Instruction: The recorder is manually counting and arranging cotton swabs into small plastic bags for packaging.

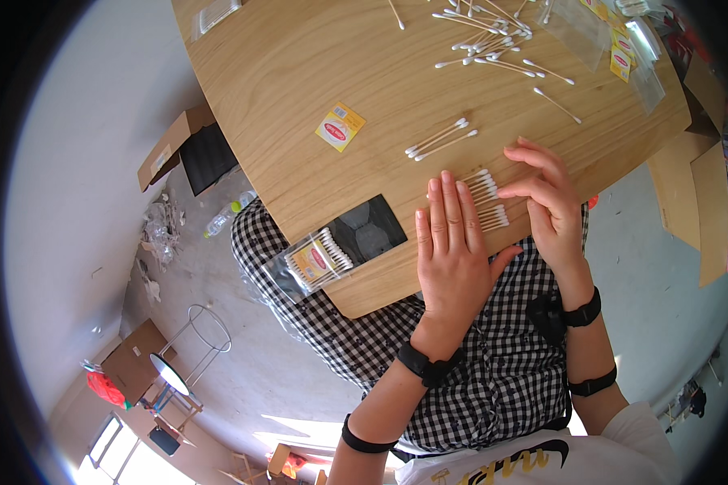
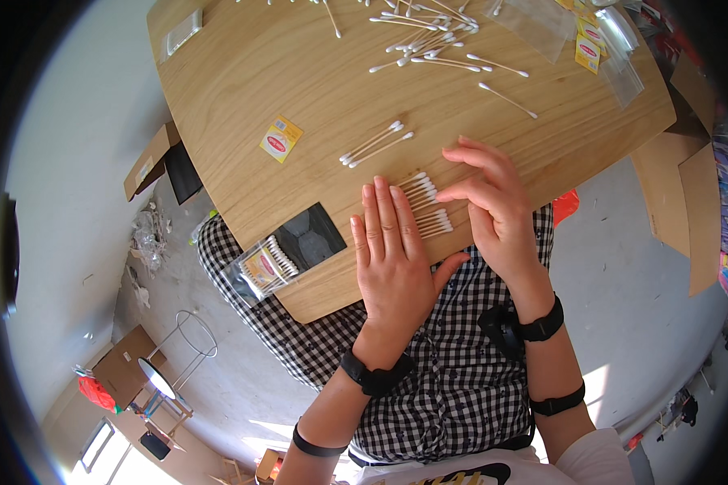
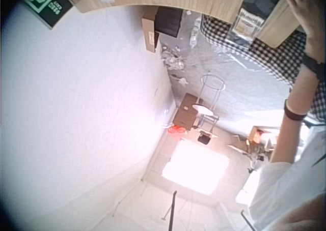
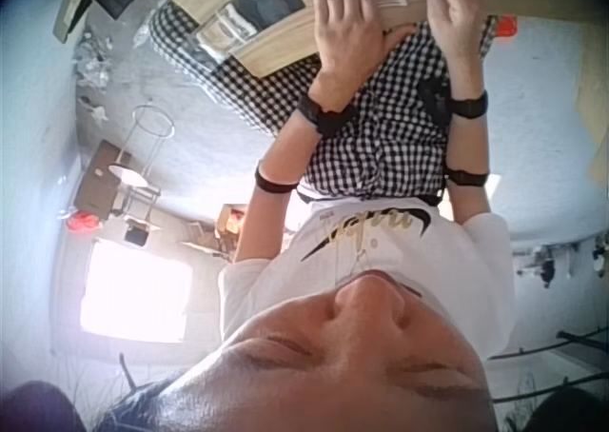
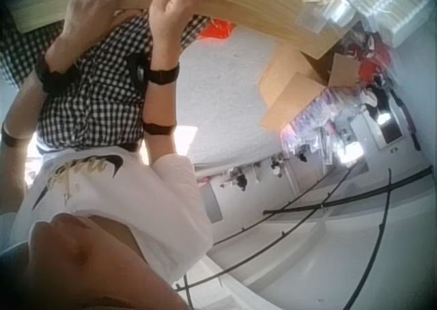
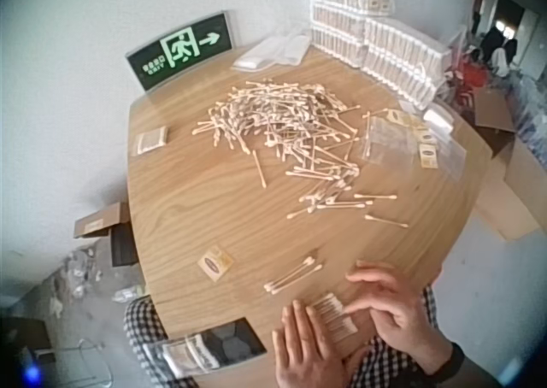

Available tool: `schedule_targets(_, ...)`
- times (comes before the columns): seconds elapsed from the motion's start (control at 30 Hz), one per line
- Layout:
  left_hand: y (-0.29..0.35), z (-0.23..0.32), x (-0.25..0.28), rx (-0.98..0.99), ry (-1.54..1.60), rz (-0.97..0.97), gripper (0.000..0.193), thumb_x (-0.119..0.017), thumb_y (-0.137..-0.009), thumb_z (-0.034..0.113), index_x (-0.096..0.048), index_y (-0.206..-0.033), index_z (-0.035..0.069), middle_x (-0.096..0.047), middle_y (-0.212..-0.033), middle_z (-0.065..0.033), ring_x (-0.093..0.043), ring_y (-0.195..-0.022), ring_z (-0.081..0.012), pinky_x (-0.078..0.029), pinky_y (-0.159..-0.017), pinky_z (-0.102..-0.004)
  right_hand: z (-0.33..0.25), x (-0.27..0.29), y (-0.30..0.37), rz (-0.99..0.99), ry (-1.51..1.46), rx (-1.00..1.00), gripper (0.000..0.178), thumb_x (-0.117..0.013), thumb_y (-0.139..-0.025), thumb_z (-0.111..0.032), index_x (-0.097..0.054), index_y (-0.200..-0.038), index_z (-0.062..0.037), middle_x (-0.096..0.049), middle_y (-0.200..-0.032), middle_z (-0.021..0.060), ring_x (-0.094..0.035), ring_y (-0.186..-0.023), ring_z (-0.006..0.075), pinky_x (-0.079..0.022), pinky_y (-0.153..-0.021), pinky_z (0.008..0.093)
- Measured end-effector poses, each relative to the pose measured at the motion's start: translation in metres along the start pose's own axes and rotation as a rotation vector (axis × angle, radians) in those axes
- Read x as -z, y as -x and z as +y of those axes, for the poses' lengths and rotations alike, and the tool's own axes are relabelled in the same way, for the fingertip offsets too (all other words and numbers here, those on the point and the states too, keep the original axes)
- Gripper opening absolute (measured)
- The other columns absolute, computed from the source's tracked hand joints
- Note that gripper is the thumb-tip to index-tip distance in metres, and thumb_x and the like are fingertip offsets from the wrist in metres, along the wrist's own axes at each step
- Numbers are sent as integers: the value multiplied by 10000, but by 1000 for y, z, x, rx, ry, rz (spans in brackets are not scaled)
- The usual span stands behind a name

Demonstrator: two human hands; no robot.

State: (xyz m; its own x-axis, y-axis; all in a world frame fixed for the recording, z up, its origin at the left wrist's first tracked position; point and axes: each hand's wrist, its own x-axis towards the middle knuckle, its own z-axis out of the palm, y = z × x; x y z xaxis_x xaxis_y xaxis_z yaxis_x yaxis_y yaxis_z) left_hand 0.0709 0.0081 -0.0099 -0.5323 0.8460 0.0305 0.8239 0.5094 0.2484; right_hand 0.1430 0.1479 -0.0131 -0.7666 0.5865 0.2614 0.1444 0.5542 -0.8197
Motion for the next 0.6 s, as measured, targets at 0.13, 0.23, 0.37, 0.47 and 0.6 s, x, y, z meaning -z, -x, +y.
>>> schedule_targets(0.13, 0, 0, 0, 1, -5, -2, 1073, -552, -792, 697, -286, -1436, -118, -270, -1521, -285, -242, -1440, -392, -225, -1155, -508, 0, 0, -1, 6, 29, 36, 260, -506, -764, 126, -694, -800, -49, -614, -1218, 108, -514, -1247, 311, -437, -1000, 387)
schedule_targets(0.23, 0, 0, 0, 2, -8, -4, 1072, -546, -794, 700, -285, -1437, -118, -267, -1522, -286, -240, -1440, -392, -221, -1157, -508, 1, 0, -1, 3, 53, 69, 258, -522, -749, 145, -680, -798, -53, -612, -1204, 102, -528, -1224, 316, -454, -971, 380)
schedule_targets(0.37, 0, 0, 0, 5, 2, -4, 1074, -553, -792, 696, -283, -1438, -118, -265, -1523, -287, -239, -1440, -393, -218, -1157, -509, -2, -1, -1, 18, 7, 15, 304, -489, -730, 162, -678, -830, -54, -594, -1228, 101, -512, -1237, 322, -451, -968, 385)
schedule_targets(0.47, 0, 0, -1, 3, 4, -6, 1075, -561, -790, 692, -280, -1439, -118, -261, -1524, -287, -237, -1440, -394, -216, -1157, -511, -2, -3, -1, 25, 21, 13, 331, -471, -722, 166, -676, -860, -55, -578, -1249, 103, -501, -1247, 324, -449, -968, 390)
schedule_targets(0.6, 0, 0, -1, 3, 11, -5, 1074, -572, -787, 684, -277, -1439, -118, -256, -1526, -287, -233, -1441, -396, -214, -1158, -512, -1, -3, -2, 10, 52, 27, 332, -475, -726, 159, -676, -881, -56, -568, -1263, 105, -491, -1257, 326, -444, -973, 394)
